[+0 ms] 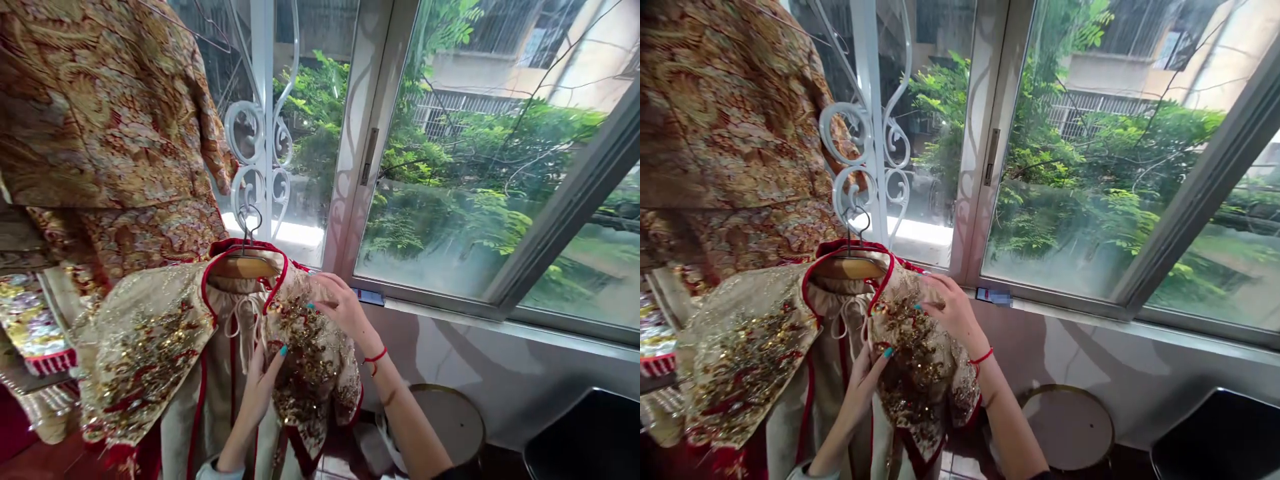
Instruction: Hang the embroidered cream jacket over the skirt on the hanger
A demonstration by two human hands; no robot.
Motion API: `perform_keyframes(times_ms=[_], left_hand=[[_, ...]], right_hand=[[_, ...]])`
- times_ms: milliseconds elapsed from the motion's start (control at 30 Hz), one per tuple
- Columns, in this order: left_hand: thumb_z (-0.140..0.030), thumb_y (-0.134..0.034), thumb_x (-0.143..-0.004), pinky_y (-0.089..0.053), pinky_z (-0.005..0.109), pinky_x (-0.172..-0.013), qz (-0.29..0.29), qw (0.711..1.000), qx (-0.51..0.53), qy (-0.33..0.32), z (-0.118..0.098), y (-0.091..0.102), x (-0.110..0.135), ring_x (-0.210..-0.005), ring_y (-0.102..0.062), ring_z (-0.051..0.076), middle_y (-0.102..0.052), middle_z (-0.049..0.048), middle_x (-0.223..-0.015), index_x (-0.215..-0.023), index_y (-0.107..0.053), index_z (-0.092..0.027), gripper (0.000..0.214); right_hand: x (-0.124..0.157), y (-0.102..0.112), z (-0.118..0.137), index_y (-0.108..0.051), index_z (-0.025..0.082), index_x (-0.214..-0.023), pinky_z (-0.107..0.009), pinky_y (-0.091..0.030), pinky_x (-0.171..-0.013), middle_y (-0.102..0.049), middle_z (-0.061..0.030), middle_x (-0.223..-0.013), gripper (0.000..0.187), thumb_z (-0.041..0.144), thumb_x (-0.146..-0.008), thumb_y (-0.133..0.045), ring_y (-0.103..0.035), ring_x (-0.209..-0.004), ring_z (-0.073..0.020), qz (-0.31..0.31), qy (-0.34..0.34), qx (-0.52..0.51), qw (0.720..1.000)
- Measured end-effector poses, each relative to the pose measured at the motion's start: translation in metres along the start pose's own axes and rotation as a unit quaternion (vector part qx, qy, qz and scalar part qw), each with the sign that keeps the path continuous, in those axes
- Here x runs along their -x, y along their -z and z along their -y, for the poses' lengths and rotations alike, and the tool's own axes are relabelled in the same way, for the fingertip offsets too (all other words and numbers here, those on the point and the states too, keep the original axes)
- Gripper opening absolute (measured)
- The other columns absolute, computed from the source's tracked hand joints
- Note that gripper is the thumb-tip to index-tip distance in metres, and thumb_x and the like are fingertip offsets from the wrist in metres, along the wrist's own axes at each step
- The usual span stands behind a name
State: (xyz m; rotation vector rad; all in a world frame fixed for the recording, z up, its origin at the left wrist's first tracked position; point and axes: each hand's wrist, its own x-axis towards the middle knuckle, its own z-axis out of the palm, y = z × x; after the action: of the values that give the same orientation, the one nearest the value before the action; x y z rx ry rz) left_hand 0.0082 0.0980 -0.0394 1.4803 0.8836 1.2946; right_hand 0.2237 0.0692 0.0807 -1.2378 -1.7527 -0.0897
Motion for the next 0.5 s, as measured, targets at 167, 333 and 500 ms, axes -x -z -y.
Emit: perform_keyframes(times_ms=[167, 333, 500], left_hand=[[-0.054, -0.054, -0.084, -0.046, 0.044, -0.103, -0.090, 0.993, -0.050, -0.052, -0.036, -0.018, -0.016, -0.115, -0.063, 0.032, -0.071, 0.0152, -0.120, -0.120, -0.065, -0.013, 0.056], [-0.046, -0.049, -0.089, -0.052, 0.038, -0.089, -0.073, 0.983, -0.117, -0.123, -0.069, -0.005, -0.035, -0.096, -0.068, 0.027, -0.075, 0.0110, -0.104, -0.112, -0.067, -0.016, 0.042], [-0.044, -0.056, -0.088, -0.054, 0.038, -0.081, -0.210, 0.931, -0.241, -0.177, -0.017, 0.070, 0.010, -0.090, -0.064, 0.024, -0.065, 0.0112, -0.106, -0.124, -0.056, -0.018, 0.044]], right_hand=[[-0.013, -0.023, 0.002, -0.064, 0.021, -0.080, -0.032, -0.049, -0.075, -0.068, -0.0062, -0.084, 0.024, 0.027, -0.098, -0.048, -0.064, -0.081, -0.0202, -0.128, 0.019, 0.043, 0.991], [-0.024, -0.022, 0.006, -0.056, 0.021, -0.082, -0.027, -0.039, -0.058, -0.060, 0.0007, -0.067, 0.024, 0.037, -0.098, -0.047, -0.055, -0.058, -0.0155, -0.168, -0.090, 0.044, 0.981], [-0.026, -0.010, -0.003, -0.052, 0.022, -0.126, -0.036, -0.051, -0.083, -0.067, -0.0084, -0.111, 0.041, 0.042, -0.091, -0.058, -0.065, -0.097, -0.0236, 0.009, -0.025, 0.066, 0.997]])
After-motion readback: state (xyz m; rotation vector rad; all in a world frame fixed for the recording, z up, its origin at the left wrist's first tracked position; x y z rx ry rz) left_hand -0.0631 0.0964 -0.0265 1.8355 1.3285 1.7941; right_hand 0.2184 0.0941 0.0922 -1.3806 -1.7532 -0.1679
